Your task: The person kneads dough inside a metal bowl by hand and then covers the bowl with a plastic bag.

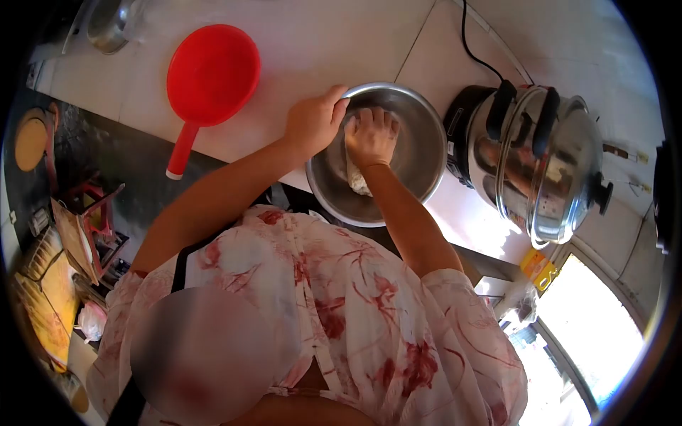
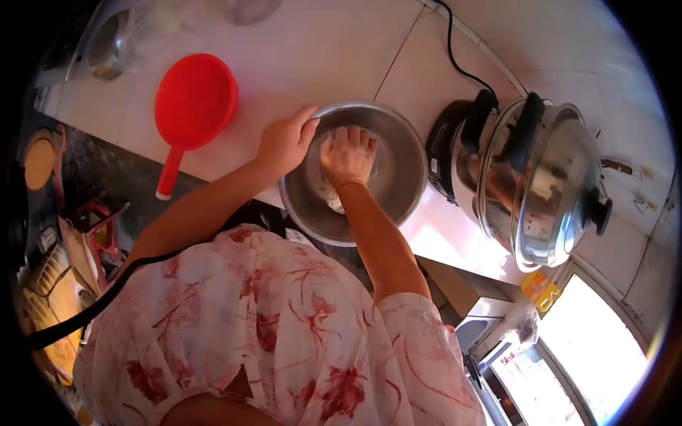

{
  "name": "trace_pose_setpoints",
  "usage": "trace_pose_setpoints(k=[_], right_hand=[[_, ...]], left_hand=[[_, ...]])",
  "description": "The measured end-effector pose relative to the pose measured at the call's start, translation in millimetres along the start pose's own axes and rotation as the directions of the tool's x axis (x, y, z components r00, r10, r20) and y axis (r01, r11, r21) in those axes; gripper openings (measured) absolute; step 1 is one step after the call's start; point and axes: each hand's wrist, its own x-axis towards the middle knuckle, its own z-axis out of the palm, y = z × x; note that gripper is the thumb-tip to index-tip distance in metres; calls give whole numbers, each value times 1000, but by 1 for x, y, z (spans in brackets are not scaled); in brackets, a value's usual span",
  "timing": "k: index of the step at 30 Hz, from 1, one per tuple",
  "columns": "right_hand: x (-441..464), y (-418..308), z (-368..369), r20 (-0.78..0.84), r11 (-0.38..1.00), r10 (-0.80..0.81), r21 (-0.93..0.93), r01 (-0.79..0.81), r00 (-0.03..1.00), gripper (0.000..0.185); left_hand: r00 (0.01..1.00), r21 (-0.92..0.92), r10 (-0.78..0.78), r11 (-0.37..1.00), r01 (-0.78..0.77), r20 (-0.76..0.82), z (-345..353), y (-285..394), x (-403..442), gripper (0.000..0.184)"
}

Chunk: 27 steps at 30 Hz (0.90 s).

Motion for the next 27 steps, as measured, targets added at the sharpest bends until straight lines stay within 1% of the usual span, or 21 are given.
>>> trace_pose_setpoints(k=[2,5,7,9,11,14,16,18,19,21,22,23,24,25,26,27], right_hand=[[5,2,4,15,1000,1,8,-1,1000,18],[10,5,10,44,1000,-4,22,3,999,16],[14,7,13,66,1000,-6,26,4,998,17],[16,10,14,78,999,-1,50,-3,997,18],[17,8,14,41,998,2,69,-5,999,19],[18,7,12,-16,994,19,107,-17,1000,20],[13,8,11,-39,993,34,118,-29,999,20],[16,8,3,-1,980,68,189,-66,998,26],[13,9,-3,-12,981,63,187,-59,998,26],[1,5,-52,191,902,151,374,-214,970,34],[0,0,-79,275,931,158,280,-236,948,44],[4,-4,-99,269,931,164,275,-239,949,44],[8,-7,-116,409,953,181,154,-263,894,46],[9,-9,-125,538,963,209,30,-266,817,48],[11,-10,-127,625,957,225,4,-291,747,46],[1,-9,-117,622,955,231,2,-296,748,46]], left_hand=[[1000,-24,-9,1000,9,8,1,0,0,23],[1000,-2,-1,1000,1,19,-3,3,1,22],[1000,-24,14,1000,-15,-5,-3,4,1,19],[1000,-15,6,1000,-6,8,-3,5,1,21],[1000,-2,0,1000,0,6,-4,7,0,23],[999,-11,13,1000,-13,-46,-3,7,-2,23],[999,68,13,998,-11,-34,0,4,-1,24],[999,67,18,998,-15,-48,1,5,0,24],[999,73,6,997,-3,-44,0,3,0,25],[999,78,6,997,-3,-37,0,2,-1,25],[1000,87,4,996,-2,-30,0,3,0,25],[1000,83,14,996,-11,-29,0,5,-1,25],[999,98,19,995,-17,-25,0,5,-1,23],[999,114,23,993,-21,-22,-1,6,-1,21],[999,113,30,993,-28,-20,0,5,-2,21],[999,123,37,992,-33,-30,2,4,-2,21]])
